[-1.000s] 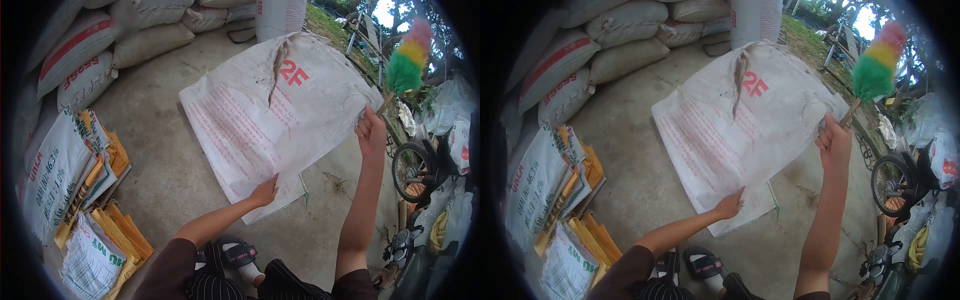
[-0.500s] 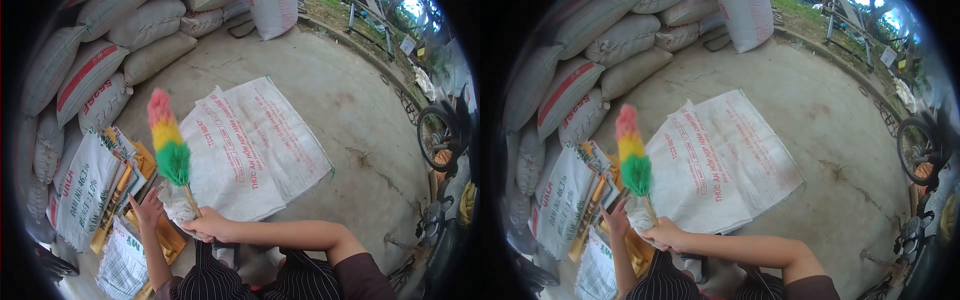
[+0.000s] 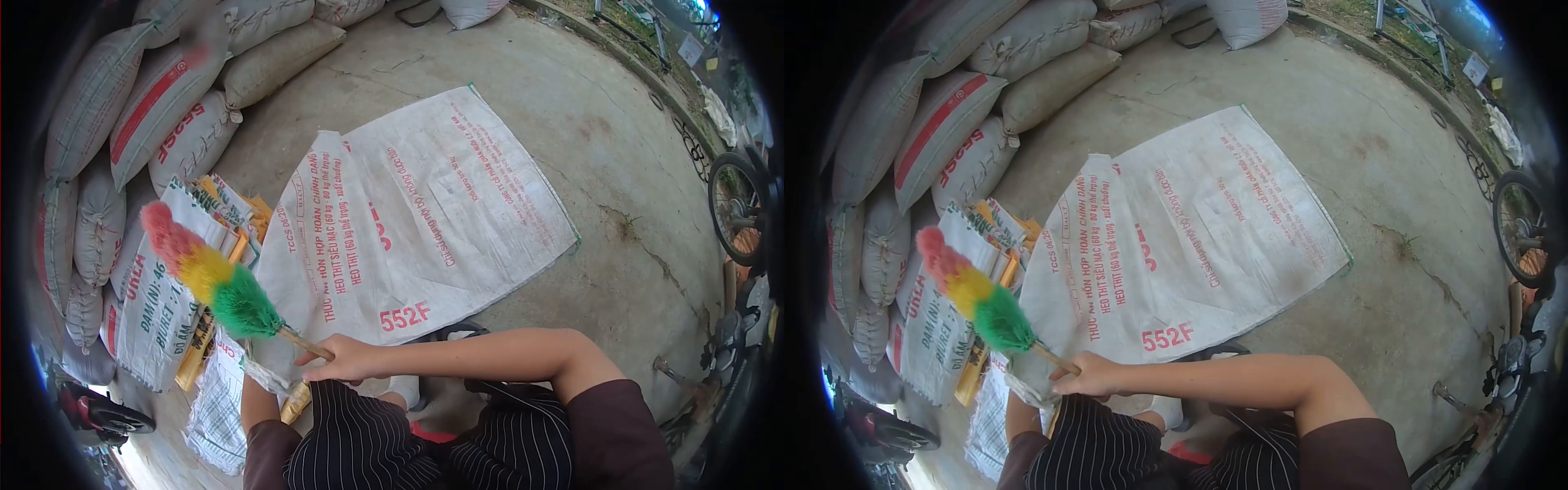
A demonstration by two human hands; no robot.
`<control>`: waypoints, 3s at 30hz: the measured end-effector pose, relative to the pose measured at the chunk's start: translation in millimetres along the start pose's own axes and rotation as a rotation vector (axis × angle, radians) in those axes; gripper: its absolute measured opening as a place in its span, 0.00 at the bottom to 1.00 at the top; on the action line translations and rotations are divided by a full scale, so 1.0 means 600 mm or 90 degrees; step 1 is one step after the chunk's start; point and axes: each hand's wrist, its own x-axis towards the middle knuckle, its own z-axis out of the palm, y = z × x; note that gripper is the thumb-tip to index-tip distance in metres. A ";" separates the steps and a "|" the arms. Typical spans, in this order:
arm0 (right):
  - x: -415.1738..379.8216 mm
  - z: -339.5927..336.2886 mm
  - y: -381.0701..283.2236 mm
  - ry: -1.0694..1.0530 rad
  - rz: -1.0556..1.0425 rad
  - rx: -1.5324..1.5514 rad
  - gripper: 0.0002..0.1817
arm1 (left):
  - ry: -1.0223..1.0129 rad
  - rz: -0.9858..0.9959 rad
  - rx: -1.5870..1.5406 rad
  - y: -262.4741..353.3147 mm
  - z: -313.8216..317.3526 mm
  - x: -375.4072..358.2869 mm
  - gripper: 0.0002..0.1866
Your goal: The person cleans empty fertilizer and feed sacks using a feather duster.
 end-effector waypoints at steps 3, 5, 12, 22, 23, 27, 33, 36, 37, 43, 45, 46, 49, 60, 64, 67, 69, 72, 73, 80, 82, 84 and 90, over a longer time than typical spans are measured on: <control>-0.052 -0.086 0.021 0.200 -0.035 -0.128 0.28 | 0.051 0.040 0.114 0.000 -0.007 0.009 0.33; -0.097 -0.194 0.078 0.424 -0.066 -0.201 0.25 | 0.087 0.065 0.198 0.001 -0.012 0.013 0.31; -0.439 -0.556 0.224 1.110 0.262 -0.616 0.37 | 0.260 0.110 0.299 -0.007 -0.045 -0.022 0.24; -0.457 -0.628 0.348 1.343 0.308 -0.310 0.40 | 0.336 0.190 0.456 -0.035 0.001 -0.003 0.19; -0.465 -0.632 0.348 1.339 0.306 -0.316 0.40 | 0.382 0.156 0.483 -0.043 -0.003 0.001 0.20; -0.491 -0.647 0.357 1.265 0.230 -0.289 0.38 | 0.527 0.063 0.612 -0.054 0.009 0.006 0.25; -0.450 -0.612 0.338 1.326 0.087 -0.372 0.22 | 0.394 0.403 0.783 0.018 0.213 0.017 0.28; -0.394 -0.521 0.322 1.179 -0.034 -0.472 0.16 | 0.130 0.438 0.636 -0.026 0.340 0.052 0.26; -0.371 -0.477 0.320 1.102 -0.017 -0.472 0.16 | 0.051 0.424 0.567 -0.035 0.387 0.054 0.24; -0.276 -0.342 0.409 0.935 0.143 -0.453 0.17 | -0.372 0.113 0.259 -0.089 0.639 0.049 0.26; -0.268 -0.334 0.414 0.921 0.154 -0.424 0.18 | -0.386 0.125 0.286 -0.128 0.705 0.050 0.27; -0.268 -0.338 0.422 0.908 0.155 -0.391 0.18 | -0.367 0.088 0.247 -0.133 0.732 0.052 0.27; -0.279 -0.361 0.440 0.895 0.155 -0.377 0.19 | -0.288 0.034 0.210 -0.148 0.791 0.063 0.28; -0.405 -0.468 0.371 0.943 -0.088 0.416 0.33 | -0.361 -0.185 0.042 -0.166 0.846 0.093 0.26; -0.399 -0.470 0.307 0.928 -0.070 0.251 0.29 | -0.390 -0.209 -0.002 -0.139 0.822 0.087 0.23; -0.353 -0.411 0.249 0.945 -0.180 -0.062 0.17 | -0.332 -0.193 -0.078 -0.139 0.815 0.071 0.21; -0.317 -0.345 0.226 0.894 -0.219 -0.374 0.10 | -0.263 -0.100 -0.138 -0.124 0.790 0.052 0.17; -0.253 -0.271 0.184 0.564 -0.156 -0.781 0.15 | -0.416 -0.041 -0.158 -0.215 0.728 0.030 0.16; -0.237 -0.264 0.190 0.487 -0.137 -0.851 0.17 | -0.424 -0.065 -0.174 -0.238 0.676 0.029 0.17; -0.259 -0.298 0.237 0.879 0.116 -0.582 0.20 | -0.433 -0.226 -0.309 -0.228 0.688 0.049 0.21; -0.296 -0.332 0.291 0.756 0.268 -0.393 0.19 | -0.434 -0.271 -0.355 -0.238 0.685 0.027 0.22; -0.312 -0.330 0.334 0.621 0.405 -0.205 0.20 | -0.436 -0.315 -0.400 -0.227 0.718 0.016 0.23; -0.319 -0.308 0.404 0.765 0.200 -0.060 0.18 | -0.437 -0.453 -0.557 -0.293 0.585 0.053 0.26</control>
